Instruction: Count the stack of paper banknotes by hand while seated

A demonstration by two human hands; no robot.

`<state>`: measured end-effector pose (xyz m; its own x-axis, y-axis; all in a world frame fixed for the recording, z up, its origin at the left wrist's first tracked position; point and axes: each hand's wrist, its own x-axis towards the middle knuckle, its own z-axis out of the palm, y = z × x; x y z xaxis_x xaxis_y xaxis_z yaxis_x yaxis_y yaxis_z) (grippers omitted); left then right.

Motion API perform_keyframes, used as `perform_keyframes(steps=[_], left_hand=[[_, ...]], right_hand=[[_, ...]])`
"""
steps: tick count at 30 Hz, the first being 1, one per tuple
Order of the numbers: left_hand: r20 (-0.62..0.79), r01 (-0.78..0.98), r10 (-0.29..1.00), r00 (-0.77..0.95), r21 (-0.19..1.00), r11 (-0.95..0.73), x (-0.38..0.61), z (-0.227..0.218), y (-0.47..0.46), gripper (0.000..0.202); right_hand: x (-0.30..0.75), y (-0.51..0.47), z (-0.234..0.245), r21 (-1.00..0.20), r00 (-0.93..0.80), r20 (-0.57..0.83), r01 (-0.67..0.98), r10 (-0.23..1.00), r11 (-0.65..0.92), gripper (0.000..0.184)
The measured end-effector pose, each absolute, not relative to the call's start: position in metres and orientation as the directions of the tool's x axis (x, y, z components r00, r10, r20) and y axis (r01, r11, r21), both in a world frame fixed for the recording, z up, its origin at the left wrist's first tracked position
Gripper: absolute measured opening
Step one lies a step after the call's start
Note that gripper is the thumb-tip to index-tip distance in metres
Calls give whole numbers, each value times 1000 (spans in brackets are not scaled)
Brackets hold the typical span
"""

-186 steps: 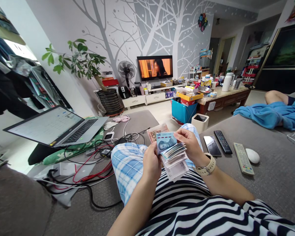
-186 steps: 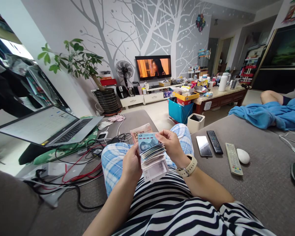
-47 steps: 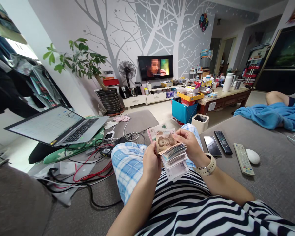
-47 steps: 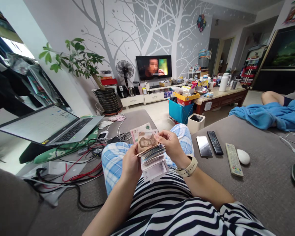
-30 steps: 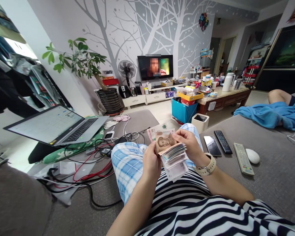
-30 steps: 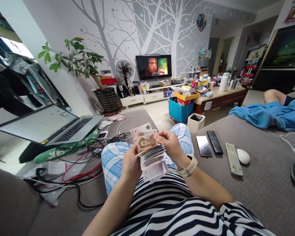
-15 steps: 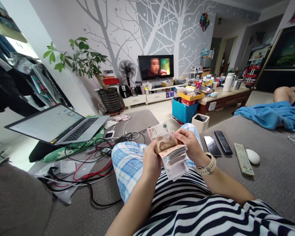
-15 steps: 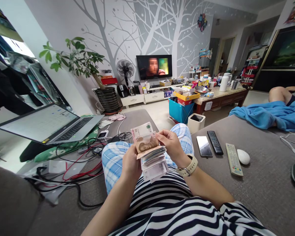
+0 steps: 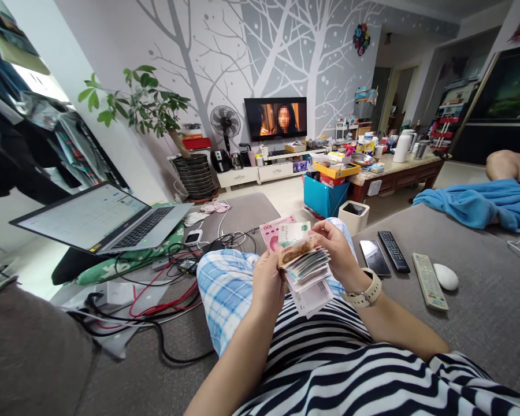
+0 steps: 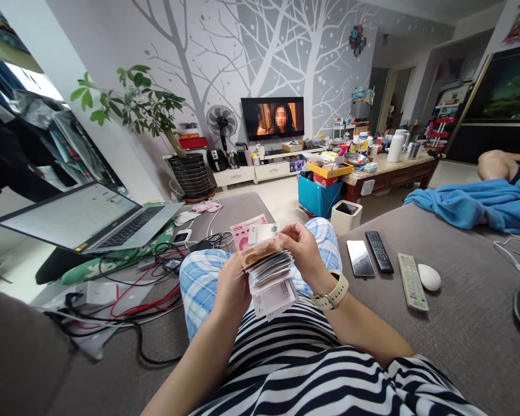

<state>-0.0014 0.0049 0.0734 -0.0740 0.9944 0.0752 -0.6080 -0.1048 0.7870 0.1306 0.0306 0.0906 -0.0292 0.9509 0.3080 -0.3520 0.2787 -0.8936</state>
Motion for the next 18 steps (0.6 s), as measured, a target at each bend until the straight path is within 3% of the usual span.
perform_keyframes(steps=[10, 18], left_hand=[[20, -605, 979, -202, 784, -140, -1, 74, 5, 21], [29, -644, 980, -198, 750, -152, -3, 67, 13, 21]], right_hand=[[132, 31, 89, -931, -51, 278, -258, 959, 256, 28], [133, 29, 88, -913, -102, 295, -322, 950, 249, 26]])
